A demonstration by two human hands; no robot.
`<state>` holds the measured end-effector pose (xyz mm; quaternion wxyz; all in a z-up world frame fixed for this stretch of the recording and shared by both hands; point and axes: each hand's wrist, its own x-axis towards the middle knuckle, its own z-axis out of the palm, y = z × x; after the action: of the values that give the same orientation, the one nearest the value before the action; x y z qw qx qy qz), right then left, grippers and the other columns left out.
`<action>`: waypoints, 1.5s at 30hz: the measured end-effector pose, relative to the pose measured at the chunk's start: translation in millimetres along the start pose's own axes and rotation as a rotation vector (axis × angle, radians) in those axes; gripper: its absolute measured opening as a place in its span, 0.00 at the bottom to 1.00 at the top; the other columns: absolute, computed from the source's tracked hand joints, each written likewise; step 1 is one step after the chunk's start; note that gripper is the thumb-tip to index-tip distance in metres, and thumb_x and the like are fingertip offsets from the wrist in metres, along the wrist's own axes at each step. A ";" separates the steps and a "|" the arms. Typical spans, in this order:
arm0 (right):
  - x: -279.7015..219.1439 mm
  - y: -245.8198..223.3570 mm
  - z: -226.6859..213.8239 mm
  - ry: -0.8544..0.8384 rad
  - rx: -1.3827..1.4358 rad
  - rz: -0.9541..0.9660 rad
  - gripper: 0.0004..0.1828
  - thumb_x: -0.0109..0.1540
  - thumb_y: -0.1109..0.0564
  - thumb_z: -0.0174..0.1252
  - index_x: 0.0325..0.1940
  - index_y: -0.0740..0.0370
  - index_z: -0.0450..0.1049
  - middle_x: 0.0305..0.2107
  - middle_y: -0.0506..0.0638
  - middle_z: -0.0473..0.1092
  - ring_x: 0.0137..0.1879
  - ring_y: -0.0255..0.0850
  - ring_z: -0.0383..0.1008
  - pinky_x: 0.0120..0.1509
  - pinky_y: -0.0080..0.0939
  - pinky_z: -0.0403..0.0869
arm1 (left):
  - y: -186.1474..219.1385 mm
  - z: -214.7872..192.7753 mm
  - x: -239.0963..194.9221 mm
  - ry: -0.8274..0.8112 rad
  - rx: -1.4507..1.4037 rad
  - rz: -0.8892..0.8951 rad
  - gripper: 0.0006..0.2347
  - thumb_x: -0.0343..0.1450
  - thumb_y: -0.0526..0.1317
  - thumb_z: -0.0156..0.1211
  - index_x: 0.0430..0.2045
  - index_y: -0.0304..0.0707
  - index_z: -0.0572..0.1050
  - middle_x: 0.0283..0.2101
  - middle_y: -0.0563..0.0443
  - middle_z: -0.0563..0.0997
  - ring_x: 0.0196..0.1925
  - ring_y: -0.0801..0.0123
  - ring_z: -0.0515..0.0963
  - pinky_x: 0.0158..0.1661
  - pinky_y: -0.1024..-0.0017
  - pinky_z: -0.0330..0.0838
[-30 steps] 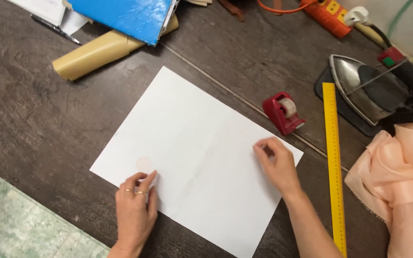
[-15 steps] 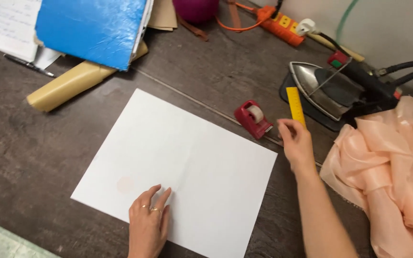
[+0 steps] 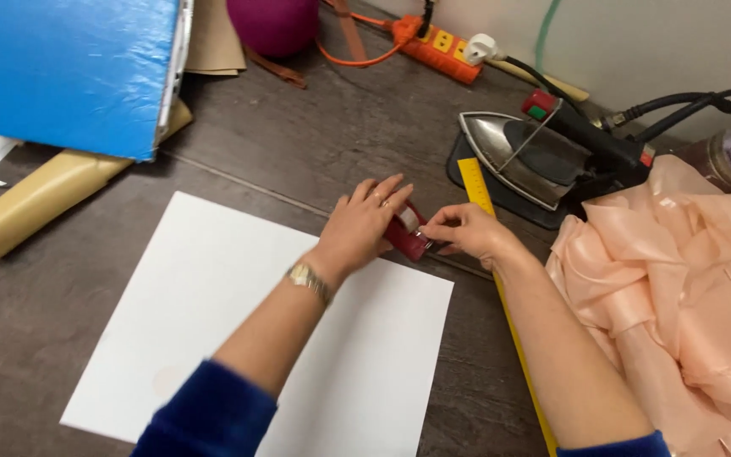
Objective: The person tapes a large white sheet of paper to a wooden table. They place a curved brown paper pattern on top of the white sheet and smooth it down. Using a yellow ruler and a black pen, the person draws a straight line along the edge of the pattern onto the white paper.
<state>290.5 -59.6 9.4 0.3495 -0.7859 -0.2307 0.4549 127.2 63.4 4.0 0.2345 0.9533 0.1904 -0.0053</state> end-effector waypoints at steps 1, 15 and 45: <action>-0.5 2.6 -1.1 0.006 0.002 0.006 0.09 0.54 0.61 0.65 0.34 0.71 0.77 0.31 0.59 0.71 0.38 0.43 0.71 0.38 0.40 0.78 | -2.6 0.5 8.9 -0.005 -0.003 0.007 0.42 0.57 0.37 0.72 0.66 0.52 0.53 0.70 0.53 0.53 0.67 0.50 0.57 0.55 0.52 0.65; -32.8 26.5 -10.7 -0.028 0.229 -0.015 0.10 0.56 0.66 0.61 0.38 0.79 0.73 0.32 0.60 0.69 0.41 0.48 0.77 0.48 0.44 0.80 | -15.4 -10.4 28.1 -0.128 0.050 0.114 0.30 0.58 0.44 0.72 0.56 0.54 0.67 0.54 0.64 0.72 0.57 0.66 0.68 0.49 0.64 0.70; -121.3 6.2 106.0 -0.088 0.655 -0.121 0.13 0.60 0.68 0.52 0.45 0.82 0.73 0.32 0.70 0.76 0.39 0.53 0.80 0.47 0.50 0.80 | 31.9 -7.3 -138.1 0.251 -1.436 -0.712 0.08 0.63 0.34 0.68 0.29 0.26 0.78 0.25 0.41 0.82 0.29 0.66 0.82 0.38 0.74 0.78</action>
<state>139.7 -110.1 35.7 0.5993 -0.5964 -0.1334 0.5170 10.2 -9.2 38.5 0.7503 0.4459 0.4641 0.1511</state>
